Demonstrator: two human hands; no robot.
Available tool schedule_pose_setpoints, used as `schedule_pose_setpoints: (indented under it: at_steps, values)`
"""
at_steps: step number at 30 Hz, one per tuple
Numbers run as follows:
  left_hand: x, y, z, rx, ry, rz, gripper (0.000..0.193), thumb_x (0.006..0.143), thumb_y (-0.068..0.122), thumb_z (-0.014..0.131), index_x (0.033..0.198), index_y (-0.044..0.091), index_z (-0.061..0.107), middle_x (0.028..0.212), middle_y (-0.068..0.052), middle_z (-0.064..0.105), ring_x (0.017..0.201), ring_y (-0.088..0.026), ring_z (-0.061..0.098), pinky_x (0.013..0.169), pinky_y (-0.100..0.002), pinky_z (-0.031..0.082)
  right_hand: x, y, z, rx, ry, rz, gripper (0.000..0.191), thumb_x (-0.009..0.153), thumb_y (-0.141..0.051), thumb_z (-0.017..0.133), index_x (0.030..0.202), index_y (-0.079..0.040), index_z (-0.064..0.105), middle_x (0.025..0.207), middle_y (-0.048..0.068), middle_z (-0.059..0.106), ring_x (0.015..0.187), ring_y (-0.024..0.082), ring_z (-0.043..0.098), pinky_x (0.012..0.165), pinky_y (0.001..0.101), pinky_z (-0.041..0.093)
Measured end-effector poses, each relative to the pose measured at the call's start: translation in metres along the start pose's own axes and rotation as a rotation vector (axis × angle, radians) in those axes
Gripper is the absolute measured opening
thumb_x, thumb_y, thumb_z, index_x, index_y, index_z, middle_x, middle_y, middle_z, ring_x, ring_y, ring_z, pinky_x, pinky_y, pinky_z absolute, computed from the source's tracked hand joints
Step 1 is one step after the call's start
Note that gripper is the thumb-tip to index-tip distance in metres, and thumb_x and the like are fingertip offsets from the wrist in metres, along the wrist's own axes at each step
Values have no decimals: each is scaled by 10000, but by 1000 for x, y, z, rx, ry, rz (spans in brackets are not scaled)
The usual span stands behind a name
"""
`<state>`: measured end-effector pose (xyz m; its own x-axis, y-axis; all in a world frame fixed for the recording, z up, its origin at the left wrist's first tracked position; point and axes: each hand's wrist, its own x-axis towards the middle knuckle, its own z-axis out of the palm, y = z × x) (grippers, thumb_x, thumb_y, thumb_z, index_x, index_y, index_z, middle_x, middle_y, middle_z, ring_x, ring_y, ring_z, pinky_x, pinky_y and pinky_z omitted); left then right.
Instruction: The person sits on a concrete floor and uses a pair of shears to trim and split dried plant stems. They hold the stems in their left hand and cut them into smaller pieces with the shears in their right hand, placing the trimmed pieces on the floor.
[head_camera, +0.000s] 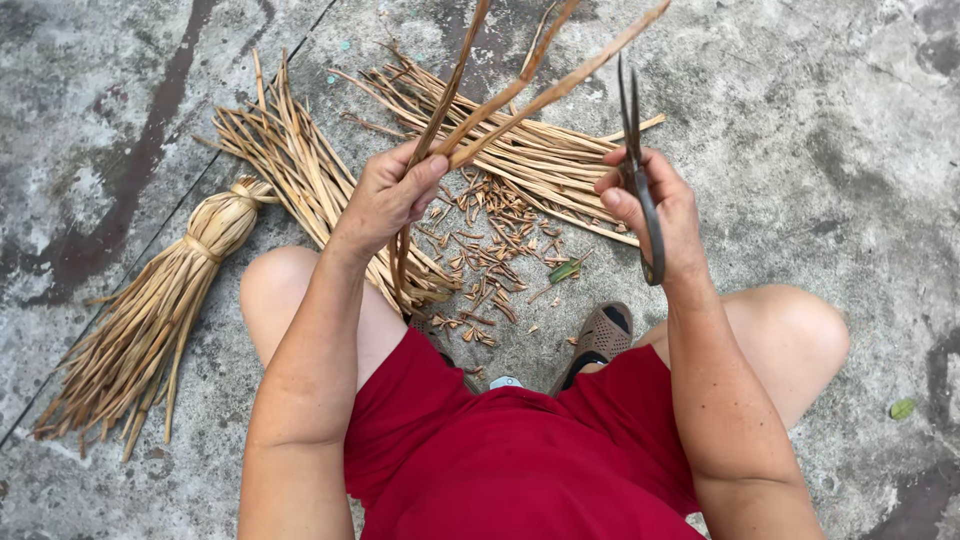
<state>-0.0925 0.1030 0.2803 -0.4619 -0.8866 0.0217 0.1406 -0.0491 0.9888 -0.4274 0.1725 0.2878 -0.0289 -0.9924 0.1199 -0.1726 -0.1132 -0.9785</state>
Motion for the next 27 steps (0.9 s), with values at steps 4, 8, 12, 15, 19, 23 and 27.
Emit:
schedule_pose_setpoints:
  at_steps: [4, 8, 12, 15, 19, 23, 27]
  values:
    - [-2, -2, 3, 20, -48, -57, 300, 1049, 297, 640, 1222, 59, 700, 652, 99, 452, 554, -15, 402, 475, -193, 322, 7, -4, -15, 130, 7, 19, 465, 924, -321, 816, 1259, -49, 641, 953, 10, 698, 806, 62, 612, 706, 203, 497]
    - [1, -8, 3, 19, -43, -71, 303, 1055, 288, 650, 1234, 50, 710, 674, 99, 446, 569, -18, 399, 488, -193, 323, 11, -5, -20, 162, 77, 115, 403, 872, -278, 859, 1127, -26, 673, 765, -14, 616, 590, 59, 528, 506, 212, 411]
    - [5, -11, 1, 15, 52, -60, 295, 1035, 268, 669, 1232, 52, 702, 655, 92, 461, 549, -21, 413, 471, -194, 325, 11, -5, -18, 142, 197, 136, 345, 874, -239, 889, 1059, -22, 695, 707, -35, 599, 522, 65, 494, 437, 227, 366]
    - [8, -12, 1, 37, 110, -53, 298, 1026, 256, 670, 1242, 53, 701, 658, 92, 477, 546, -22, 421, 463, -194, 326, 8, -7, -17, -108, 198, 130, 364, 864, -278, 884, 1098, -69, 699, 698, -29, 566, 545, 70, 494, 468, 248, 365]
    - [9, -13, 2, 127, 110, -13, 278, 1042, 252, 666, 1219, 45, 718, 672, 96, 478, 560, -16, 417, 480, -194, 330, 5, -7, -6, -280, -14, 57, 421, 832, -294, 905, 1136, -90, 697, 748, -33, 599, 669, 61, 548, 615, 242, 443]
    - [9, -16, 7, 186, 55, 31, 284, 1031, 244, 656, 1227, 48, 717, 715, 101, 526, 594, -7, 452, 492, -200, 357, 7, -5, 5, -323, -78, 38, 444, 807, -308, 907, 1129, -95, 689, 804, -59, 660, 754, 37, 609, 693, 215, 502]
    - [8, -17, 10, 297, 39, 25, 250, 1050, 237, 659, 1194, 46, 733, 680, 94, 497, 612, -13, 433, 523, -213, 352, 10, -4, 10, -430, -78, 44, 416, 798, -307, 924, 1075, -81, 711, 733, -17, 607, 678, 65, 528, 631, 243, 455]
